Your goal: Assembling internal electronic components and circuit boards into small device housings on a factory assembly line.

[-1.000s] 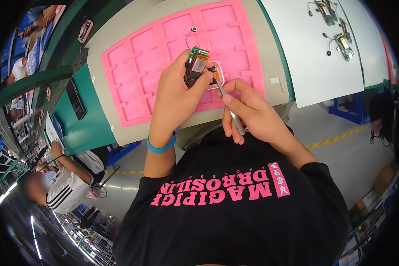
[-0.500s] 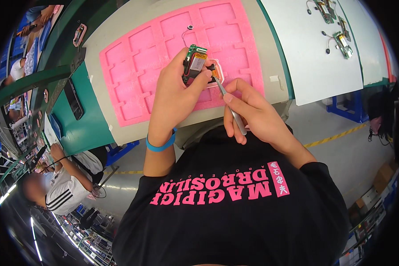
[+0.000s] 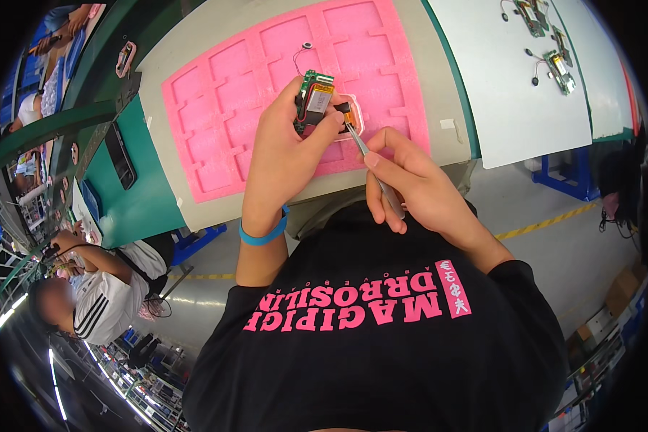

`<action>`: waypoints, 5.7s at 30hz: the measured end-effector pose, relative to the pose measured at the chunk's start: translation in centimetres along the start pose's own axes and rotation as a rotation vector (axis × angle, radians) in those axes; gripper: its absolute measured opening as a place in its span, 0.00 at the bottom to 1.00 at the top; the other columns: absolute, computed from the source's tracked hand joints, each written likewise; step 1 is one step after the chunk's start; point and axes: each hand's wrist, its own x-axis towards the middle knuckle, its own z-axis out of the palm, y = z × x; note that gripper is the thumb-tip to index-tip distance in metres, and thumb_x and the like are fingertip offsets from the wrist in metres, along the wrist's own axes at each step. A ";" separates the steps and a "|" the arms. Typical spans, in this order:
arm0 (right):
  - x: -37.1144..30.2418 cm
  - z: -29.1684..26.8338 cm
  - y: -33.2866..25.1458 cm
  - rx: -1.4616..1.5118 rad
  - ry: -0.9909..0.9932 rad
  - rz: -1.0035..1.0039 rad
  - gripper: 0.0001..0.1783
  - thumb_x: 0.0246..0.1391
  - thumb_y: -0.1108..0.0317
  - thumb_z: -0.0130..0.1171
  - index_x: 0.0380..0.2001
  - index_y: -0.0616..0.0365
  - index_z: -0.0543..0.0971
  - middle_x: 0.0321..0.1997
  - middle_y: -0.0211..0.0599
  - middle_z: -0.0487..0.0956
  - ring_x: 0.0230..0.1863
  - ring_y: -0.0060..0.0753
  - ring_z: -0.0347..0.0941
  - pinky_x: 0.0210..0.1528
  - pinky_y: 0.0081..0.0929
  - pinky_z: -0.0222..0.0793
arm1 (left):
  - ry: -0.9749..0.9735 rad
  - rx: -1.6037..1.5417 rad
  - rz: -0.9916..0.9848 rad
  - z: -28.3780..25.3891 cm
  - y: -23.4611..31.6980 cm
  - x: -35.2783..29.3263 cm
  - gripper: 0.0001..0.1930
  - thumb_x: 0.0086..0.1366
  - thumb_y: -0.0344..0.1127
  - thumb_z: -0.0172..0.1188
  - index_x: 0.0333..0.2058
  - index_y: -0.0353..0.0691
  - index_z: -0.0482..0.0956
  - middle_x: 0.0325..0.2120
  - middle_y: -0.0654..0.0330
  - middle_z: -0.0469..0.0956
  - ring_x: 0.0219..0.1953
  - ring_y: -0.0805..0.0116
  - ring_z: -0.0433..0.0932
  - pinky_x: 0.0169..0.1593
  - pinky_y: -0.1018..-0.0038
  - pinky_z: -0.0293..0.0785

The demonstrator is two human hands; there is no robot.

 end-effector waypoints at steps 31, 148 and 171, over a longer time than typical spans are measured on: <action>-0.3 -0.3 0.4 -0.012 0.027 -0.023 0.08 0.82 0.63 0.41 0.47 0.54 0.66 0.18 0.39 0.79 0.08 0.25 0.61 0.14 0.20 0.55 | 0.061 0.055 0.042 1.4 0.3 0.4 0.09 0.67 0.28 0.65 0.45 0.33 0.80 0.34 0.59 0.85 0.31 0.71 0.80 0.37 0.76 0.77; 6.1 -3.8 -3.2 -1.490 0.148 -1.221 0.09 0.57 0.71 0.61 0.42 0.52 0.77 0.43 0.34 0.76 0.42 0.37 0.77 0.37 0.32 0.75 | 0.248 0.546 0.397 0.6 -2.1 -2.7 0.35 0.52 0.31 0.80 0.62 0.38 0.81 0.52 0.52 0.86 0.49 0.50 0.82 0.57 0.59 0.78; -5.8 -20.3 -16.1 -1.166 0.982 -0.627 0.11 0.63 0.64 0.71 0.41 0.61 0.91 0.37 0.32 0.84 0.31 0.26 0.67 0.34 0.24 0.63 | 0.410 0.796 0.308 -20.6 -3.1 18.1 0.29 0.68 0.35 0.68 0.68 0.41 0.77 0.63 0.51 0.81 0.63 0.51 0.80 0.66 0.64 0.73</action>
